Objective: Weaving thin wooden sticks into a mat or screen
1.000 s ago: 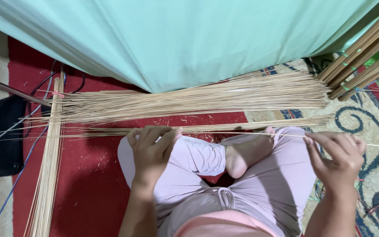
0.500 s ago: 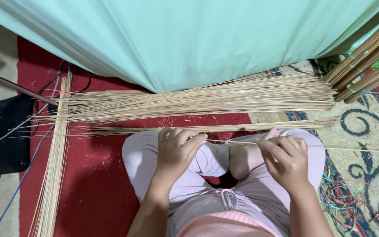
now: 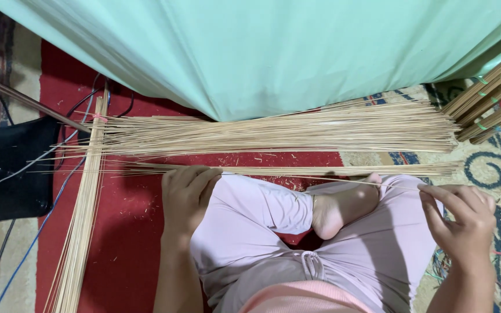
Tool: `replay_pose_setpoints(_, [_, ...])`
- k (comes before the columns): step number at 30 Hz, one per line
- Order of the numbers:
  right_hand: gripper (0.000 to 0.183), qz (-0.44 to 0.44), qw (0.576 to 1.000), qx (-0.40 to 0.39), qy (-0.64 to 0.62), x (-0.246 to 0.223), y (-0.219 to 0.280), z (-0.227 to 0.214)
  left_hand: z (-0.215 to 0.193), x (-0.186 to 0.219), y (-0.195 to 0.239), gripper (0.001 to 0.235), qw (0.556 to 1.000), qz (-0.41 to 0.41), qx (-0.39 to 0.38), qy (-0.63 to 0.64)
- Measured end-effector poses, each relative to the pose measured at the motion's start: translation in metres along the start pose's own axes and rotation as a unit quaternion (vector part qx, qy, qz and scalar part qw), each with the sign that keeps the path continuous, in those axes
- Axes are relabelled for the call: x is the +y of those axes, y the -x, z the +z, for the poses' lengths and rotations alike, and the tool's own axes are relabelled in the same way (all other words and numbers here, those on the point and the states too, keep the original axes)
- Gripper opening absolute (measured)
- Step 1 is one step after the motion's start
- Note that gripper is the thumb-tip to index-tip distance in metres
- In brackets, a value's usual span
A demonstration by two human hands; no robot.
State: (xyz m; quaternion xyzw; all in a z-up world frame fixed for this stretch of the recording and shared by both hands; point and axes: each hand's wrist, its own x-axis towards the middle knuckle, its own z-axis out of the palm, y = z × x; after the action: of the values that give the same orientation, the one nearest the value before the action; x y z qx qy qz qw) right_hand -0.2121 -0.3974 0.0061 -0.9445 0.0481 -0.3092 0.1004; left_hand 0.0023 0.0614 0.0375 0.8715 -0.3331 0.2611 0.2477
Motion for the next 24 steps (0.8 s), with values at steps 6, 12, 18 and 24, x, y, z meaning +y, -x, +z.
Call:
replay_pose_setpoints(6, [0.013, 0.005, 1.0, -0.012, 0.007, 0.008, 0.006, 0.003, -0.004, 0.013, -0.013, 0.008, 1.0, 0.017, 0.017, -0.013])
replay_pose_setpoints(12, [0.019, -0.049, 0.998, -0.028, -0.026, -0.044, -0.018, 0.038, 0.057, 0.07, -0.018, 0.024, 0.989, 0.001, -0.092, 0.119])
replay_pose_setpoints(18, [0.02, -0.144, 0.982, -0.027, -0.119, -0.128, -0.04, 0.064, 0.089, 0.133, -0.011, 0.01, 0.994, 0.099, 0.005, 0.049])
replay_pose_setpoints(24, [0.018, -0.025, 0.999, -0.013, -0.025, -0.052, -0.019, 0.061, 0.067, 0.04, -0.011, 0.013, 0.992, -0.002, -0.119, 0.048])
